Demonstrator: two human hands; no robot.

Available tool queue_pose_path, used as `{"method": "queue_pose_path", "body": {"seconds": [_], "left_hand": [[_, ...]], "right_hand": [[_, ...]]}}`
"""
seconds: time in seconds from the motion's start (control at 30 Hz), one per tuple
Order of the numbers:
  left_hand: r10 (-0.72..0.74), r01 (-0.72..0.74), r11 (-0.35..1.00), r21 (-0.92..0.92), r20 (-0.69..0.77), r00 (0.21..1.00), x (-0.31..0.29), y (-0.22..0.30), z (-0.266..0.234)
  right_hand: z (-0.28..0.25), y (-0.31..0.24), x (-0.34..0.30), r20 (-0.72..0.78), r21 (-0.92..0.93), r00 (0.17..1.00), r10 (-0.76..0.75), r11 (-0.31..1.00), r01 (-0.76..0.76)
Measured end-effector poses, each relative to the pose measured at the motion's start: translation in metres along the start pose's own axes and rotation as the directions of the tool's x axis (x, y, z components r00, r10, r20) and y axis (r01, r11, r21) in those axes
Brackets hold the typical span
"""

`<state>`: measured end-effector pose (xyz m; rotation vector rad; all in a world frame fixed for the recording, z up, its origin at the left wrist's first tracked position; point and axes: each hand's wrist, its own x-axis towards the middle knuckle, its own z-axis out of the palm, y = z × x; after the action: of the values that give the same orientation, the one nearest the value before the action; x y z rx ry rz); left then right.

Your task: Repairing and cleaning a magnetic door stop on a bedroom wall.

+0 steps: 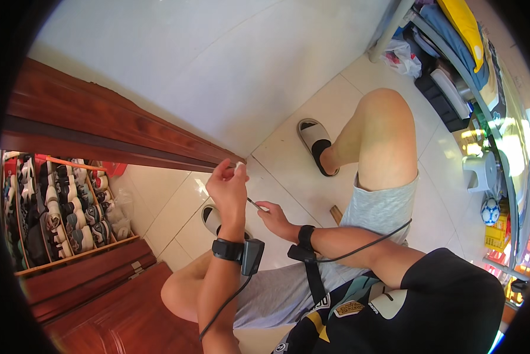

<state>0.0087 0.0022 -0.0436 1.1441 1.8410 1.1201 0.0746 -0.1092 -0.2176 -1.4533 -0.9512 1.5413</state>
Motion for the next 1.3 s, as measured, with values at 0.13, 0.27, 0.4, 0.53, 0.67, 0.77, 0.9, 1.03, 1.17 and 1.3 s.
{"method": "queue_pose_path", "body": {"seconds": [0.13,0.27,0.4,0.53,0.67,0.77,0.9,1.03,1.17,1.3], "left_hand": [[-0.080,0.086,0.987,-0.134,0.045,0.996,-0.007,0.010,-0.002],[0.038,-0.041,0.998,-0.054,-0.064,0.997,-0.004,0.011,-0.008],[0.048,-0.057,0.993,-0.105,-0.087,0.995,-0.001,0.021,-0.003],[0.064,-0.074,0.989,-0.128,-0.081,0.995,0.005,0.017,-0.005],[0.010,-0.016,0.974,-0.226,-0.030,0.999,0.002,0.015,-0.002],[0.009,-0.009,0.979,-0.205,-0.003,1.000,0.001,0.008,0.000],[0.063,-0.051,0.968,-0.247,0.041,0.997,0.003,-0.009,0.000],[-0.179,0.213,0.953,-0.214,0.169,0.969,0.004,-0.024,0.001],[-0.220,0.234,0.971,-0.052,0.195,0.956,0.002,-0.036,0.008],[0.013,-0.014,1.000,0.014,0.090,0.996,0.007,-0.040,0.007]], "right_hand": [[0.000,0.000,0.000,-0.013,-0.006,1.000,0.001,1.000,-0.001],[0.003,-0.001,-0.002,0.045,-0.048,0.996,0.073,0.996,-0.071],[0.000,0.005,0.002,-0.003,-0.043,1.000,0.018,0.999,-0.018],[0.001,0.003,0.000,0.013,-0.047,0.999,0.048,0.998,-0.047],[0.001,0.004,0.001,0.001,-0.052,1.000,0.009,0.999,-0.009],[0.001,0.004,0.001,0.017,-0.054,0.999,0.033,0.998,-0.032],[0.003,0.004,0.001,0.012,-0.031,1.000,-0.009,0.999,0.009],[0.000,0.001,0.001,0.036,-0.045,0.999,0.026,0.999,-0.024],[-0.004,0.002,0.003,0.001,-0.055,1.000,-0.032,0.998,0.032],[-0.001,0.000,0.001,0.016,-0.051,1.000,-0.011,0.999,0.011]]}}
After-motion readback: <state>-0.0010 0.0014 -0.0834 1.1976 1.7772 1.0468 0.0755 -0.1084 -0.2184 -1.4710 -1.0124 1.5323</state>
